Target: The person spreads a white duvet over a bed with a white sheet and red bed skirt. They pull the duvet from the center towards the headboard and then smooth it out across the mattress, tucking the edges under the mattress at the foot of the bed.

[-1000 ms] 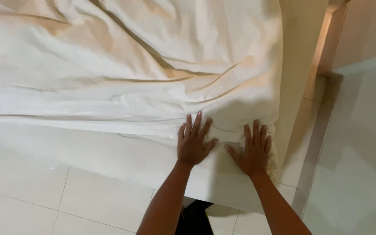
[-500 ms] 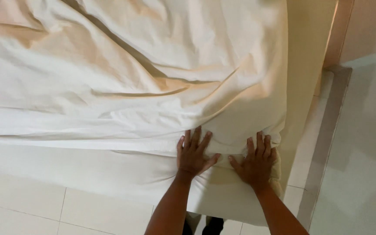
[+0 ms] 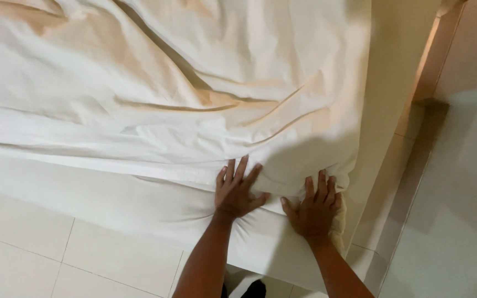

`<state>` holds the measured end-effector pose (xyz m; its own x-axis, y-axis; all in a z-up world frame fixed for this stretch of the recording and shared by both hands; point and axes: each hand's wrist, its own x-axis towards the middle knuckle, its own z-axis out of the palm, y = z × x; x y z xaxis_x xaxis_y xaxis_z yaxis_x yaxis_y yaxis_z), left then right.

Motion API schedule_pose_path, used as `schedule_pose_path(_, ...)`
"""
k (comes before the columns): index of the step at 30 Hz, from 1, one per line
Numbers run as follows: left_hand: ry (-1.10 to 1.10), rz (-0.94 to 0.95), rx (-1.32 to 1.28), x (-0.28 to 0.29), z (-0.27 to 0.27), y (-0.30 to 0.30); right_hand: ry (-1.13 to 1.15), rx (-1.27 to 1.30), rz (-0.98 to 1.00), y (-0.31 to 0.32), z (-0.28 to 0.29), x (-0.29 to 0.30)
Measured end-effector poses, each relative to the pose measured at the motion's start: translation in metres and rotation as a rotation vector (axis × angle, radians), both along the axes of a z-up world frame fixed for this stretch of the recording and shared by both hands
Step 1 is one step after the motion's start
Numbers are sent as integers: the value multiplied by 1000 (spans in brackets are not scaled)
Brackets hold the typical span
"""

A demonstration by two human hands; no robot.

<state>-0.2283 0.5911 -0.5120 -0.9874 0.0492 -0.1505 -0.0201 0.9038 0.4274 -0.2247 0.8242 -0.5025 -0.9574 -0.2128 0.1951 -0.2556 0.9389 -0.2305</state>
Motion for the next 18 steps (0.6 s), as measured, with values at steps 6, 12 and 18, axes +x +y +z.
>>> schedule_pose_path(6, -29, -15, -43, -1, -1, 1, 11, -3, -17, -3, 4, -3)
schedule_pose_path(12, 40, -12, -41, 0, 2, 2, -12, -19, -25, -3, 3, -2)
schedule_pose_path(18, 291, -21, -72, 6, 8, 1, 50, -80, -28, -4, 11, 1)
